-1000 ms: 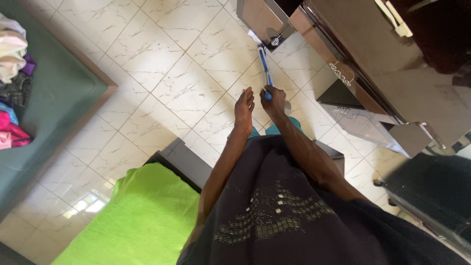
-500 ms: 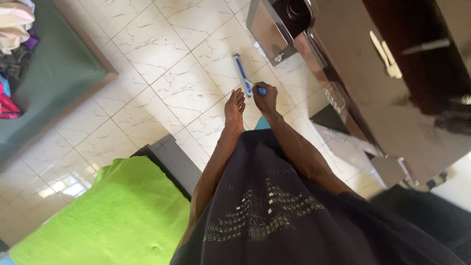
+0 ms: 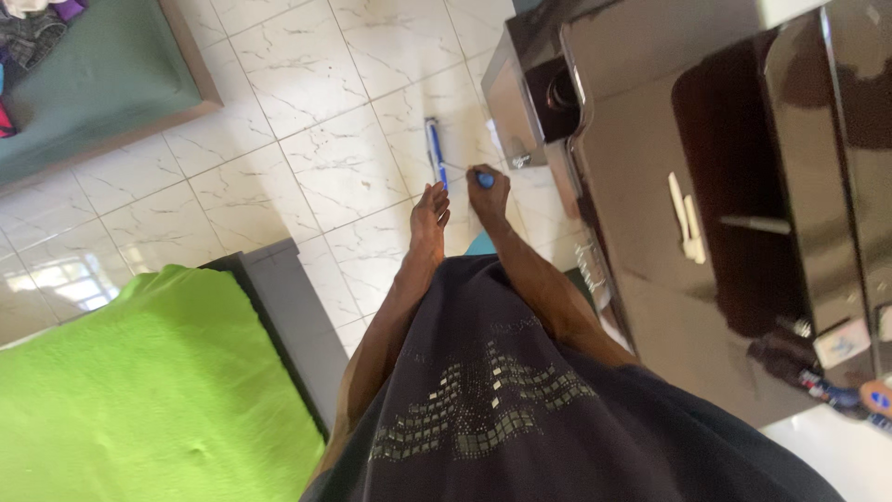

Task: The person cleans a small blue squeegee by hand and wipes the tiled floor with it, then opens a dresser drawer to remove a small box.

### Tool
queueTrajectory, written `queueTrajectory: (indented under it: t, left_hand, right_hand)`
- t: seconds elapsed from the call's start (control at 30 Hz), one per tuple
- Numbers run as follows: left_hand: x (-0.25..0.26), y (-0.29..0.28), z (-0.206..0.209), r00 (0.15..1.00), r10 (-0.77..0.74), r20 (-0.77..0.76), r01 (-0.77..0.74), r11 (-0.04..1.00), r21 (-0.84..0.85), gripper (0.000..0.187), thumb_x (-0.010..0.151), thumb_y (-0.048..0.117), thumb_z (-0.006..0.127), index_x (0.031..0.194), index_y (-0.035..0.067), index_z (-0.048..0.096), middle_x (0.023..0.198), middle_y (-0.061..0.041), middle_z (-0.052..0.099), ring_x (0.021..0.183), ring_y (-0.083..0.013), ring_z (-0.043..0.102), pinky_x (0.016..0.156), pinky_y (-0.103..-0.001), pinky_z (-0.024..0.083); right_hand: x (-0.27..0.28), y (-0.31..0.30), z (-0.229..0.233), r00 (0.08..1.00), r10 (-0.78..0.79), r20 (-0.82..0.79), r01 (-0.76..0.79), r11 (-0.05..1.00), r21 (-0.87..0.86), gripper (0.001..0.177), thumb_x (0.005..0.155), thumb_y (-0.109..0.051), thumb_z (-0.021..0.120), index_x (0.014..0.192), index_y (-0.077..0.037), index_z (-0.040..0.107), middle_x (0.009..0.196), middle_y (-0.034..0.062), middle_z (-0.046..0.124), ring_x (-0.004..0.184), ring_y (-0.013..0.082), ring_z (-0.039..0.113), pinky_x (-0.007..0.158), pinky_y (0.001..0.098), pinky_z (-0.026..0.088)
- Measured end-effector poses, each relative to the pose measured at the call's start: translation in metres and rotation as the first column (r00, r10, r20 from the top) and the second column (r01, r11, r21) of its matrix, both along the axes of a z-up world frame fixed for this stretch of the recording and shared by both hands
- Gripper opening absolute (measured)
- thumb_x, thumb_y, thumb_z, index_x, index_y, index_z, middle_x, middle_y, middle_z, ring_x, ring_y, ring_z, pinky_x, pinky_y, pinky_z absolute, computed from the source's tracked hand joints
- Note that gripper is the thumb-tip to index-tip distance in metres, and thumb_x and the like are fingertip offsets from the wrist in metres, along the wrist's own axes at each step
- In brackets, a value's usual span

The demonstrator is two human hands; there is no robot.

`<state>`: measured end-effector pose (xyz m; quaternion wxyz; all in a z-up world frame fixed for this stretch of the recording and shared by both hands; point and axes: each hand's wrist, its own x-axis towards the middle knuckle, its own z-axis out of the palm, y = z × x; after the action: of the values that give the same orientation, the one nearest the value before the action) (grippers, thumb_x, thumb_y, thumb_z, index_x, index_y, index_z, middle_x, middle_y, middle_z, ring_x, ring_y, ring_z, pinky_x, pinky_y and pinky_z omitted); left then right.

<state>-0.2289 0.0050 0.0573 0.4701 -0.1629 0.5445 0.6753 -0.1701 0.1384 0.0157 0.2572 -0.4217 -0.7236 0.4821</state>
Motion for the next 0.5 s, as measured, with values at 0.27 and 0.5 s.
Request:
queueTrajectory:
  t: [0.27, 0.5]
  left_hand:
    - [-0.004, 0.041, 0.005, 0.992, 0.123, 0.017, -0.124, 0.990, 0.068, 0.068, 0.106, 0.049, 0.037, 0.154, 0.001, 0.041, 0.162, -0.025, 0.036, 0.152, -0.0369, 0.031, 0.125, -0.046, 0.024]
    - [-0.005, 0.064, 0.004, 0.989, 0.148, 0.001, -0.148, 0.988, 0.046, 0.070, 0.105, 0.051, 0.037, 0.154, 0.000, 0.040, 0.162, -0.026, 0.035, 0.154, -0.0359, 0.029, 0.125, -0.044, 0.024]
  right_hand:
    - [-0.008, 0.027, 0.010, 0.993, 0.079, 0.085, -0.087, 0.992, 0.096, 0.012, 0.089, -0.014, 0.074, 0.092, -0.002, 0.076, 0.073, 0.0197, 0.071, 0.066, 0.0328, 0.073, 0.063, 0.0396, 0.055]
    - [-0.018, 0.063, -0.019, 0.979, 0.101, 0.176, -0.124, 0.985, 0.121, 0.017, 0.093, -0.017, 0.075, 0.086, -0.001, 0.075, 0.071, 0.0227, 0.068, 0.062, 0.0360, 0.066, 0.063, 0.0429, 0.052]
